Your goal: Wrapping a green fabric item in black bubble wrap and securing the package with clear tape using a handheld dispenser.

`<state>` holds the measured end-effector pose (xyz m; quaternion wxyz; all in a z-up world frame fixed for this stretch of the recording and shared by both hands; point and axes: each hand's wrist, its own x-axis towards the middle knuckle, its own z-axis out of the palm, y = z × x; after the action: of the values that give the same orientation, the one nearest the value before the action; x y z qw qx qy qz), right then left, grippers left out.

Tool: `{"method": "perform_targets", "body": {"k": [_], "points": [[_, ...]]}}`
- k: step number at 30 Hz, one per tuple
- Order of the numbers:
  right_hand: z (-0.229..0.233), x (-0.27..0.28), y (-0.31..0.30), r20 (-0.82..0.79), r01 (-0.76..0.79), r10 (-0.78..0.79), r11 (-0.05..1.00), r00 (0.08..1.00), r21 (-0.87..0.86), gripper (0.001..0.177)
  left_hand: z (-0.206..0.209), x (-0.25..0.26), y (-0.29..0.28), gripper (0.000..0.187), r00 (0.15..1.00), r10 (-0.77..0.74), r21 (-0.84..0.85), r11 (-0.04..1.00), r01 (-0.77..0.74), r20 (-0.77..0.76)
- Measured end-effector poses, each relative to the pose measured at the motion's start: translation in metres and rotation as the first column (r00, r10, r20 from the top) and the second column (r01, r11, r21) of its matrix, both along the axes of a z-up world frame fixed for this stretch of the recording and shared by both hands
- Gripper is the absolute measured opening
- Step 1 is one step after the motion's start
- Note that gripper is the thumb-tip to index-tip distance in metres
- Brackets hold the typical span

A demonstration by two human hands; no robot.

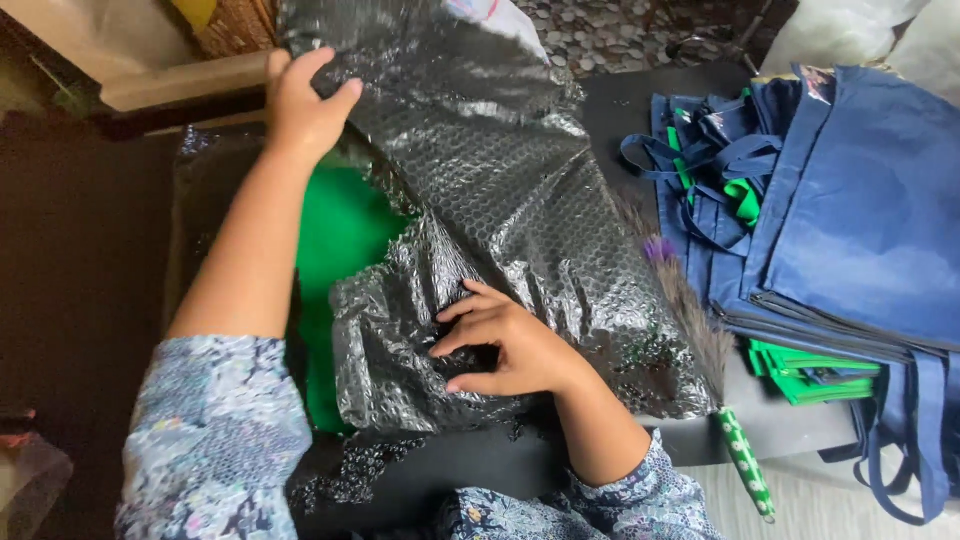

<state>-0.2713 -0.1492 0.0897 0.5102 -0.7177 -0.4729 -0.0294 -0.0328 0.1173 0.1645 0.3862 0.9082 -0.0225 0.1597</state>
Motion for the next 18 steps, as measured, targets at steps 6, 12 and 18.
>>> {"method": "perform_targets", "body": {"k": [6,12,18], "points": [[-0.009,-0.001,0.012,0.146,0.054,-0.034,0.989,0.989,-0.137,0.034,0.016,-0.061,0.017,0.104,0.839,-0.284,-0.409,0.909,0.081,-0.464],[0.001,-0.007,0.020,0.019,0.149,-0.148,0.982,0.989,-0.114,0.037,-0.021,-0.079,0.042,0.080,0.930,-0.254,-0.321,0.933,0.163,-0.266],[0.001,-0.006,0.021,0.025,0.171,-0.169,0.975,0.985,-0.140,0.036,-0.047,-0.051,0.080,0.057,0.992,-0.125,0.060,0.990,0.125,-0.002]]}}
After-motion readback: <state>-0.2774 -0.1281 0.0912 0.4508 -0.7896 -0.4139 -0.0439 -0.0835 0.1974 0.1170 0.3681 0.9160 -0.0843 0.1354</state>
